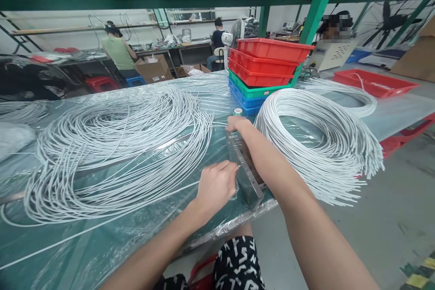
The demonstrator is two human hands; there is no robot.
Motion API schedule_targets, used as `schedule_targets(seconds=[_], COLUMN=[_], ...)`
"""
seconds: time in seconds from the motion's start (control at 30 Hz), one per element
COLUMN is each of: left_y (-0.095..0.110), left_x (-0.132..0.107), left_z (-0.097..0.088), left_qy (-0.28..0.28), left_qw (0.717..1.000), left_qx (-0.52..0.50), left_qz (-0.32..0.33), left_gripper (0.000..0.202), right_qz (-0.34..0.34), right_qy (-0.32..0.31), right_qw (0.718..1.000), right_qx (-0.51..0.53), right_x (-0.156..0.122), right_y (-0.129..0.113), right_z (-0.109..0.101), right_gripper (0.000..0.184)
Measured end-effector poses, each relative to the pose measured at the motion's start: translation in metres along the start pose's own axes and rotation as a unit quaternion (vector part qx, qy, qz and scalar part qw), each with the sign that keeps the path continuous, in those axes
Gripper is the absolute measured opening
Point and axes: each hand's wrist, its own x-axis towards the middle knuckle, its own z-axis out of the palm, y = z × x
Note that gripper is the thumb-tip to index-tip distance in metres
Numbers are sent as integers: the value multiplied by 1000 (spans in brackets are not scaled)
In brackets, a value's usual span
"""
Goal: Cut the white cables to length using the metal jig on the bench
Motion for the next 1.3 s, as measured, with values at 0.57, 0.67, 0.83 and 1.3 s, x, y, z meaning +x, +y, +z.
schedule_targets(seconds=[0.57, 0.67, 0.83, 1.3], left_y=[1, 1, 0, 0], left_x=[1, 0, 0, 0], left_z=[-1, 0, 3, 4], left_qy=[7, 12, 33, 39], left_qw=[1000, 1000, 999, 999], left_qx=[-1, 2, 5, 2], left_qz=[4, 4, 9, 7], left_gripper=[25, 24, 24, 24], right_qz=[-11, -14, -12, 0], right_qy=[-5, -8, -11, -7], right_qw=[1000, 1000, 1000, 1000], right_qx=[-6, -6, -2, 9], right_x=[-2, -2, -2, -5], right_y=[-2, -1, -1, -1], right_z=[-2, -2, -3, -4], right_gripper=[46, 47, 46, 45])
